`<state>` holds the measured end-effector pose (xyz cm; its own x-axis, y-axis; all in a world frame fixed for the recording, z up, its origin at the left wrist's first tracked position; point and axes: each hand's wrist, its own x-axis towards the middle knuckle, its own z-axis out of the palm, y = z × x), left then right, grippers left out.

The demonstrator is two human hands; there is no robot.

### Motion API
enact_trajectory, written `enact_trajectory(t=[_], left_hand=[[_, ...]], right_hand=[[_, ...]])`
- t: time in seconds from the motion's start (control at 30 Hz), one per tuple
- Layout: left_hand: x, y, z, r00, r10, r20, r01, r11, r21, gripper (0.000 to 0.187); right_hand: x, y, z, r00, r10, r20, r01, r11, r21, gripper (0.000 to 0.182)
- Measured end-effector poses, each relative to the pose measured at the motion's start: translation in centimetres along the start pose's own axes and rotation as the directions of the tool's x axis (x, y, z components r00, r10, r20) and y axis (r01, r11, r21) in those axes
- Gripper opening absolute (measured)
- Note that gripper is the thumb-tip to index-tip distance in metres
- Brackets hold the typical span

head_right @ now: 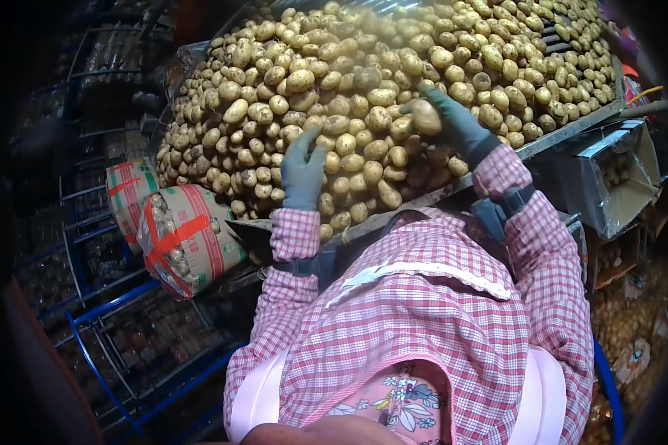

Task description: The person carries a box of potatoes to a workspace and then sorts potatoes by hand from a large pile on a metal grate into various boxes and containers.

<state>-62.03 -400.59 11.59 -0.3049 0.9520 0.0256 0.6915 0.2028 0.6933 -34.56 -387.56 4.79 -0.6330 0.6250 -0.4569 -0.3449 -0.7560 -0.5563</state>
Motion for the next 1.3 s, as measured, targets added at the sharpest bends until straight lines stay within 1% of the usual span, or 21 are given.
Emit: enact_trajectory(t=[0.03,0.07,0.17,0.2,0.23,0.3,0.33,0.37,0.43,0.47,0.57,0.6,0.7,0.83,0.87,0.9,0.93,1.03,1.13,1.23,1.3], left_hand=[[1.1,0.5,0.6,0.996,0.086,0.016,-0.088,0.987,0.132,0.039],[2.6,-2.1,2.5,0.954,0.300,0.014,-0.293,0.918,0.267,0.041],[5.2,-0.6,5.5,0.984,0.147,0.097,-0.176,0.848,0.500,0.044],[5.9,0.2,6.1,0.985,0.157,0.075,-0.174,0.843,0.509,0.041],[6.6,0.2,6.9,0.983,0.156,0.097,-0.184,0.868,0.461,0.041],[7.9,0.7,8.2,0.977,0.162,0.137,-0.202,0.911,0.359,0.040],[8.4,1.0,8.5,0.987,0.030,0.155,-0.052,0.989,0.140,0.038],[8.9,2.0,8.2,0.974,-0.094,0.207,0.113,0.990,-0.080,0.036],[8.8,3.1,7.9,0.869,-0.304,0.391,0.467,0.765,-0.443,0.033],[8.6,2.9,8.4,0.916,-0.266,0.300,0.390,0.766,-0.512,0.034],[8.5,1.1,8.4,0.992,-0.061,0.112,0.120,0.747,-0.654,0.040],[8.2,1.2,8.3,0.996,-0.058,0.067,0.086,0.831,-0.549,0.041],[6.0,2.1,7.5,0.973,-0.066,0.223,0.142,0.927,-0.347,0.041],[4.5,4.3,10.2,0.956,0.115,0.269,-0.175,0.962,0.211,0.048],[4.1,5.3,11.3,0.937,0.143,0.318,-0.209,0.961,0.184,0.051],[3.9,6.1,12.6,0.916,0.169,0.364,-0.239,0.958,0.156,0.053],[4.1,5.6,14.3,0.905,0.354,0.235,-0.394,0.907,0.148,0.052],[5.3,7.2,13.8,0.884,0.377,0.277,-0.364,0.926,-0.101,0.049],[9.3,5.7,10.5,0.935,0.293,0.201,-0.315,0.945,0.090,0.052],[13.5,2.2,10.9,0.912,0.325,0.249,-0.410,0.709,0.574,0.048],[15.2,4.9,10.6,0.951,0.104,0.292,-0.275,0.717,0.640,0.050]], right_hand=[[-0.8,-0.6,-1.7,0.997,0.059,0.048,-0.057,0.998,-0.035,0.049],[-1.0,-0.5,-3.4,0.995,0.040,0.091,-0.040,0.999,-0.003,0.046],[-3.4,-0.3,-4.5,0.997,-0.052,-0.052,0.050,0.998,-0.031,0.036],[-3.7,-0.2,-4.9,0.971,-0.241,0.007,0.233,0.931,-0.280,0.032],[-4.1,0.0,-5.4,0.911,-0.397,0.107,0.395,0.772,-0.498,0.029],[-4.4,0.4,-6.3,0.724,-0.563,0.398,0.604,0.239,-0.761,0.025],[-4.4,1.1,-6.4,0.696,-0.628,0.349,0.575,0.196,-0.795,0.019],[-4.8,0.9,-6.2,0.779,-0.595,0.200,0.528,0.448,-0.722,0.020],[-6.0,0.9,-5.4,0.918,-0.394,-0.046,0.343,0.847,-0.406,0.021],[-6.6,0.9,-4.8,0.893,-0.447,-0.042,0.383,0.807,-0.449,0.023],[-6.7,1.3,-5.6,0.957,-0.250,-0.144,0.219,0.955,-0.200,0.023],[-6.9,1.6,-5.6,0.968,-0.192,-0.161,0.172,0.976,-0.130,0.028],[-8.1,1.1,-4.4,0.946,-0.245,-0.211,0.193,0.952,-0.237,0.026],[-7.8,1.6,-5.5,0.971,-0.100,-0.218,0.087,0.994,-0.067,0.028],[-8.0,1.2,-6.1,0.995,-0.023,-0.095,0.024,1.000,0.012,0.035],[-7.7,1.1,-6.0,0.995,-0.010,-0.096,0.018,0.997,0.078,0.037],[-7.5,1.0,-5.8,0.996,0.000,-0.095,0.013,0.990,0.142,0.039],[-7.6,0.3,-5.4,0.992,-0.045,-0.118,0.063,0.985,0.162,0.039],[-8.0,0.1,-5.4,0.983,-0.124,-0.137,0.144,0.978,0.148,0.034],[-7.8,0.2,-6.4,0.987,-0.132,-0.090,0.134,0.991,0.015,0.035],[-7.0,0.3,-6.6,0.989,-0.146,-0.030,0.147,0.989,0.020,0.037]])
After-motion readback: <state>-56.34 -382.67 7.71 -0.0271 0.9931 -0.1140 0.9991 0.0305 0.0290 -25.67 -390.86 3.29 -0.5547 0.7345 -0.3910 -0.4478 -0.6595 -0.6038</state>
